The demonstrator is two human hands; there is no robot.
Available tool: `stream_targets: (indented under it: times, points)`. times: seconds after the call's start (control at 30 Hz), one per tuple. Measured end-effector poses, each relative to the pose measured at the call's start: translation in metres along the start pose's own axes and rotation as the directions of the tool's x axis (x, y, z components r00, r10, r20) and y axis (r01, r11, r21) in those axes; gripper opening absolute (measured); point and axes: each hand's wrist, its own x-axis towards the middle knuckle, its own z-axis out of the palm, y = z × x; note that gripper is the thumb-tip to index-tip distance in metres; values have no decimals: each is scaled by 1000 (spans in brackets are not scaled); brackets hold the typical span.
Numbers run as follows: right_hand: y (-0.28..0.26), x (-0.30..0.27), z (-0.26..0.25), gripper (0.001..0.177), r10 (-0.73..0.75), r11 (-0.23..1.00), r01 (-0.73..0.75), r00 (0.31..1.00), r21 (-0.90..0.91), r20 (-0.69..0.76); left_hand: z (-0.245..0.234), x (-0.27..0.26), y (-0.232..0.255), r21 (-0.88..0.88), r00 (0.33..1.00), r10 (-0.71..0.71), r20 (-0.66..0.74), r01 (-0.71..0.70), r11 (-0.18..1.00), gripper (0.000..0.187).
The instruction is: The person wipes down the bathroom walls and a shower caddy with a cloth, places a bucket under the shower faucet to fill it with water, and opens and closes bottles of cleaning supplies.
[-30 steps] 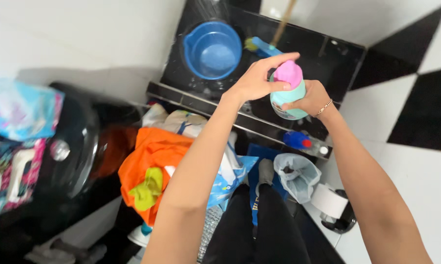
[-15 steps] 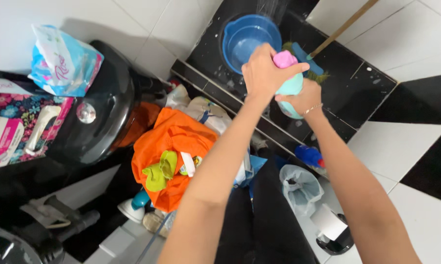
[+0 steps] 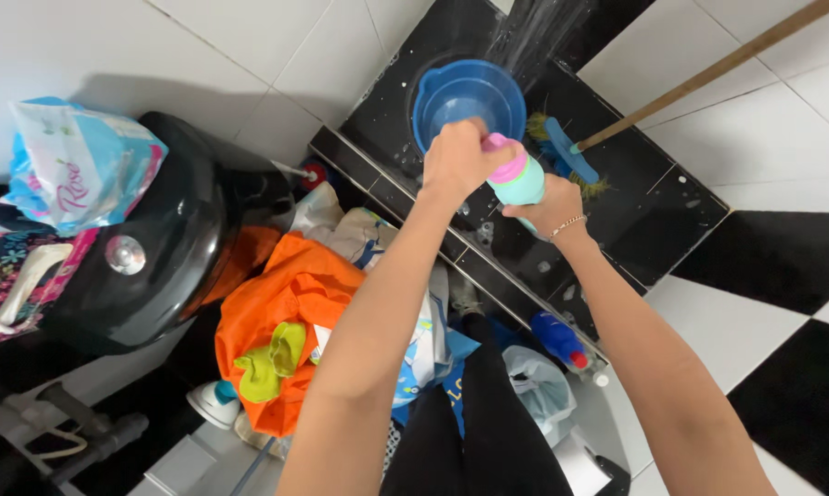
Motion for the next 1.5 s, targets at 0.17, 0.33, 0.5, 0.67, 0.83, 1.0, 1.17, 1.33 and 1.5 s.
stream_targets:
  times: [0.17, 0.33, 0.5, 0.67, 0.83, 1.0, 1.17, 1.33, 1.5]
  points:
    - [0, 15, 0, 53, -25, 999, 26, 999, -33, 30, 5, 13, 6, 137, 925, -370, -90, 379, 915, 55]
    - [-1, 29, 1, 52, -71, 995, 73, 997, -67, 29, -1, 22, -9, 110, 980, -173, -98, 184, 977, 62]
    - [3, 37, 5, 52, -30, 997, 33, 999, -63, 45, 9, 34, -35, -120, 935, 354, -15, -353, 928, 52]
    - [5, 39, 1, 53, -80, 996, 81, 997, -48, 19, 2, 43, -32, -100, 983, -174, -52, 168, 981, 47]
    - [10, 51, -1, 49, 25, 990, -17, 998, -139, 57, -15, 46, -41, -435, 946, -312, -85, 247, 866, 45]
    - [16, 71, -4, 52, 7, 985, 8, 996, -171, 86, -13, 42, -57, -502, 916, -368, -157, 247, 829, 46]
    - [18, 85, 4, 52, 197, 975, -180, 971, -129, 135, -10, 37, -73, -497, 894, -398, -206, 255, 829, 48]
    - [29, 102, 7, 64, 149, 953, -79, 963, -292, 226, -19, 34, -84, -470, 882, -425, -205, 292, 833, 48]
    - [28, 121, 9, 70, 283, 905, -163, 921, -392, 269, -21, 31, -91, -441, 862, -432, -266, 290, 849, 47]
